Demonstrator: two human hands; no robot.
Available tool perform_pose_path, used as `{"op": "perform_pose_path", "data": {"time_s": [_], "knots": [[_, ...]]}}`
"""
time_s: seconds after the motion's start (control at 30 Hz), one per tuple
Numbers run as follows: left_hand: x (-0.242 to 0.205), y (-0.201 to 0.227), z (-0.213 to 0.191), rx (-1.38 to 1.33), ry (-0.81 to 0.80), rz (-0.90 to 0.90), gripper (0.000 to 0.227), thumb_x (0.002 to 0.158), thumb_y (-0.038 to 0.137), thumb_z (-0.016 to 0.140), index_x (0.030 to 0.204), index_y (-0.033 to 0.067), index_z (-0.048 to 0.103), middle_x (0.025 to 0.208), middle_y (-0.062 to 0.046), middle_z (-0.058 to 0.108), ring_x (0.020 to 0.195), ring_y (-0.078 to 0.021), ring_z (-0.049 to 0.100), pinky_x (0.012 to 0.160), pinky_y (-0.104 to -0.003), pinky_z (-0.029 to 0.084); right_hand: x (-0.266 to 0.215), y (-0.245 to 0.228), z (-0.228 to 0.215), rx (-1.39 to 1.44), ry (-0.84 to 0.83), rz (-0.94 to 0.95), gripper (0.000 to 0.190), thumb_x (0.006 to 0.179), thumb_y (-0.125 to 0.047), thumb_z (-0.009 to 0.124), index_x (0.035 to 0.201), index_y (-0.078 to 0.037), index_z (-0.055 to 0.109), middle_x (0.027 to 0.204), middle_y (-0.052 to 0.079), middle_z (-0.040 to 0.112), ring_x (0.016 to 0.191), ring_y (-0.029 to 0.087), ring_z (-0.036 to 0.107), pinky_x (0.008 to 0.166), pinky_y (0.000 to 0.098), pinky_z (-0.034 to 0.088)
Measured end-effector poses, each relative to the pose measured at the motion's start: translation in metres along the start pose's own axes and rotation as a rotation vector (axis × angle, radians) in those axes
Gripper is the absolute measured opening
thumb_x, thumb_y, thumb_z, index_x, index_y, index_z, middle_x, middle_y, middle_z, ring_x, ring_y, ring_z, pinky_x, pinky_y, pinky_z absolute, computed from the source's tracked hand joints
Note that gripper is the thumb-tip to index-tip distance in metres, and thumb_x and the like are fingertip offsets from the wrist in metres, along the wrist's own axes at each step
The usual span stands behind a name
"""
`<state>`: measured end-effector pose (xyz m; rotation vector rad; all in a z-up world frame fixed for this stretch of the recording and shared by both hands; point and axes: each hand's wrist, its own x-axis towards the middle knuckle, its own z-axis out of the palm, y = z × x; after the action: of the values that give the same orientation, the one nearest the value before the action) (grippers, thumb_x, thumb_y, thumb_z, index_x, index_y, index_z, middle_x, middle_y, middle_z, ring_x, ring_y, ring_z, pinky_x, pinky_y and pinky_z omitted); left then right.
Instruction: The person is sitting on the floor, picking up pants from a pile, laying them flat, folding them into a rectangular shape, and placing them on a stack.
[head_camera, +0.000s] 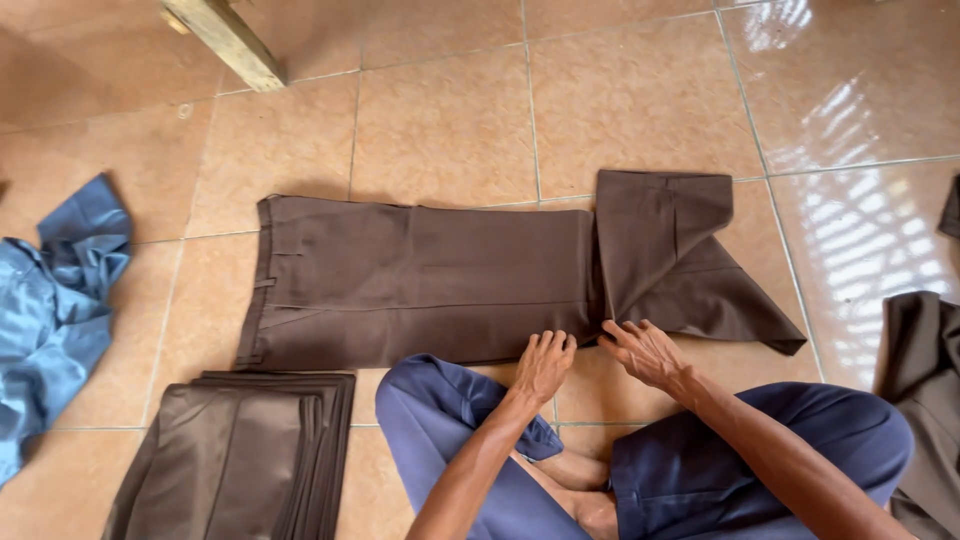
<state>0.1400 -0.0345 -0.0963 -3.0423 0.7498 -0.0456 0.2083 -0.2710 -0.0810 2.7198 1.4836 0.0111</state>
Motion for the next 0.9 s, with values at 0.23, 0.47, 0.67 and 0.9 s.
{"op": "perform_pose_path", "data": {"time_s": [0.23, 0.47, 0.67, 0.9], "knots": [[0.000, 0.000, 0.008, -0.005, 0.081, -0.118, 0.026, 0.094, 0.016, 0.064, 0.118, 0.0071, 0.065, 0.103, -0.011, 0.055, 0.094, -0.0281, 0.059, 0.082, -0.042, 0.049, -0.003, -0.003, 0.003, -0.203, -0.047, 0.106, 0.033, 0.092, -0.016, 0.063, 0.123, -0.028, 0.063, 0.115, 0.002, 0.046, 0.082, 0.024, 0.067, 0.069, 0.0406, 0.050], [-0.006, -0.002, -0.010, -0.089, 0.127, -0.141, 0.019, 0.093, 0.012, 0.065, 0.110, 0.0044, 0.066, 0.100, -0.013, 0.055, 0.093, -0.0318, 0.061, 0.081, -0.044, 0.051, -0.016, 0.012, 0.012, -0.298, 0.002, 0.318, 0.024, 0.093, -0.019, 0.058, 0.111, -0.029, 0.069, 0.117, 0.003, 0.053, 0.073, 0.023, 0.065, 0.066, 0.0424, 0.049], [-0.006, -0.005, 0.007, -0.108, 0.143, -0.125, 0.017, 0.093, 0.013, 0.065, 0.108, 0.0048, 0.065, 0.099, -0.014, 0.054, 0.094, -0.0340, 0.061, 0.084, -0.047, 0.052, -0.044, 0.057, 0.020, -0.528, 0.036, 0.378, 0.015, 0.087, -0.020, 0.065, 0.098, -0.027, 0.071, 0.124, 0.006, 0.057, 0.076, 0.024, 0.061, 0.074, 0.0504, 0.047], [-0.004, -0.006, 0.009, -0.118, 0.127, -0.106, 0.015, 0.094, 0.013, 0.060, 0.107, 0.0074, 0.062, 0.099, -0.013, 0.054, 0.092, -0.0328, 0.060, 0.084, -0.046, 0.049, -0.076, 0.046, -0.011, -0.545, -0.130, 0.301, 0.023, 0.090, -0.022, 0.061, 0.108, -0.034, 0.068, 0.113, 0.003, 0.058, 0.081, 0.025, 0.061, 0.071, 0.0451, 0.041]]}}
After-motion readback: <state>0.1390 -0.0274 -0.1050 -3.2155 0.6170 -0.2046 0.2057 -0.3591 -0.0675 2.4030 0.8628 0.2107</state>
